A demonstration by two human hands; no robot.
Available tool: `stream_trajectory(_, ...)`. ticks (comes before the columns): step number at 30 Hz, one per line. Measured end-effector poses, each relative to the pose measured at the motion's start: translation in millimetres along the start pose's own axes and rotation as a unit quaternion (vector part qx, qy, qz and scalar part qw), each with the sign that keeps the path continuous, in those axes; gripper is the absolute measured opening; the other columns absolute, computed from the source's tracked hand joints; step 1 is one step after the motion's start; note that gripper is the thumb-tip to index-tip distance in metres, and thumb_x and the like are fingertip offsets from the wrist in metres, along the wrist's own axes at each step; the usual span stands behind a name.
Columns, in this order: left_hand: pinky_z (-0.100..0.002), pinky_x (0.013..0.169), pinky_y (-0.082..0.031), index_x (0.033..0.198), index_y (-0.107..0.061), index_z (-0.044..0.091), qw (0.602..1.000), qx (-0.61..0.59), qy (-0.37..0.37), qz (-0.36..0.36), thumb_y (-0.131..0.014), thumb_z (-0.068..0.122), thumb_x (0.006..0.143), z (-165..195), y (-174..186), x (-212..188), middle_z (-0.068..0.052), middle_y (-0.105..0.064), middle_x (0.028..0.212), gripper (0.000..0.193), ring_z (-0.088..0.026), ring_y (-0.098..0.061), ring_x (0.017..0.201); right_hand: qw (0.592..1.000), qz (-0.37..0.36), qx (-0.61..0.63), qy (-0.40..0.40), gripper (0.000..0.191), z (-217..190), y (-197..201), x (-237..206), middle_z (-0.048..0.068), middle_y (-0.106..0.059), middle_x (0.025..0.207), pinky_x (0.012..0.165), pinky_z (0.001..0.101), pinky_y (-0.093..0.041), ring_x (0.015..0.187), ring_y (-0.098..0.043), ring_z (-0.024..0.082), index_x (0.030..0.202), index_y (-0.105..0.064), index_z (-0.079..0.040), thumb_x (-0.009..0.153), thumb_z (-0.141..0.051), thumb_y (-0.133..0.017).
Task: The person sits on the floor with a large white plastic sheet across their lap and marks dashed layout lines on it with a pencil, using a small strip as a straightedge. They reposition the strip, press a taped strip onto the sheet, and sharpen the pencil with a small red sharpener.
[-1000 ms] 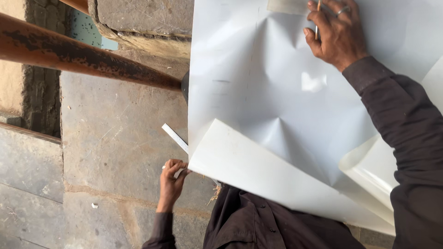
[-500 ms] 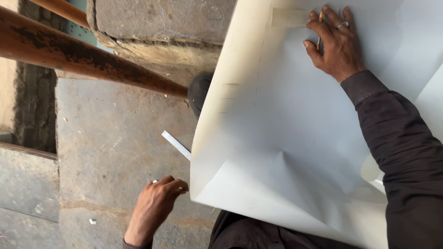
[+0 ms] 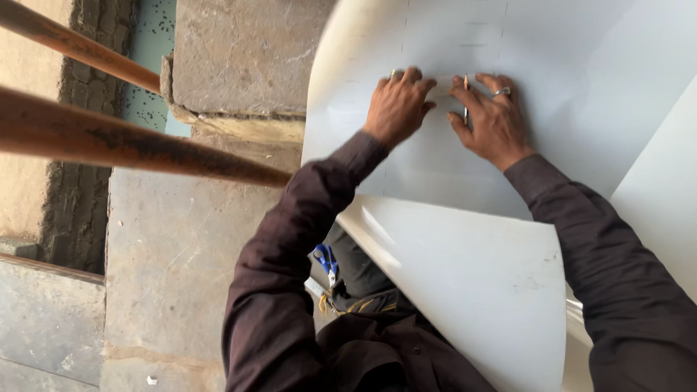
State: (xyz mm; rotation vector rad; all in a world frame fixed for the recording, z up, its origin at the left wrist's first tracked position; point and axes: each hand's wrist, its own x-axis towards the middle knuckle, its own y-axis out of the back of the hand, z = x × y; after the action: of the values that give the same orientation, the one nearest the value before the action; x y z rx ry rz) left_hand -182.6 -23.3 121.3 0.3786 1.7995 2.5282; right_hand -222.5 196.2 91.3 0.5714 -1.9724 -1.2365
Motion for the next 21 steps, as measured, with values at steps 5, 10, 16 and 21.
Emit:
stream_trajectory(5,-0.047,0.103,-0.044,0.138,-0.058,0.014,0.997,0.026,-0.005,0.071,-0.072,0.036,0.092,0.2,-18.8,-29.4,-0.013,-0.055,0.14,0.053,-0.031,-0.054,0.131,0.999,0.026,-0.012,-0.038,0.04,16.6,10.8,10.0,0.013,-0.069,0.141,0.116,0.0548,-0.034,0.143,-0.045,0.041,0.137,-0.06,-0.006,0.106,-0.031,-0.066)
stream_trajectory(10,-0.047,0.113,-0.039,0.154,-0.047,0.017,0.999,0.026,0.021,0.027,-0.059,0.048,0.104,-8.2,-26.9,-29.5,-0.014,-0.048,0.154,0.061,-0.03,-0.05,0.138,0.999,-0.001,-0.007,-0.049,0.046,37.9,16.0,20.5,0.01,-0.068,0.143,0.118,0.0547,-0.028,0.148,-0.044,0.038,0.141,-0.06,-0.009,0.103,-0.034,-0.067)
stream_trajectory(16,-0.052,0.117,-0.035,0.156,-0.041,0.016,0.999,0.011,0.039,0.005,-0.054,0.058,0.1,1.2,-31.0,-61.5,-0.017,-0.045,0.156,0.071,-0.033,-0.045,0.144,0.998,-0.051,-0.014,-0.041,0.054,34.7,5.1,7.0,0.008,-0.065,0.149,0.126,0.0682,-0.01,0.156,-0.036,0.036,0.149,-0.06,-0.011,0.106,-0.044,-0.064)
stream_trajectory(21,-0.057,0.115,-0.036,0.15,-0.045,0.02,0.996,0.02,0.068,-0.049,-0.057,0.059,0.097,-4.0,-8.3,-60.9,-0.012,-0.049,0.148,0.067,-0.03,-0.05,0.138,0.997,-0.067,-0.004,-0.029,0.055,16.9,-7.6,-5.5,0.009,-0.065,0.152,0.127,0.069,-0.008,0.158,-0.032,0.035,0.148,-0.061,-0.01,0.106,-0.046,-0.062)
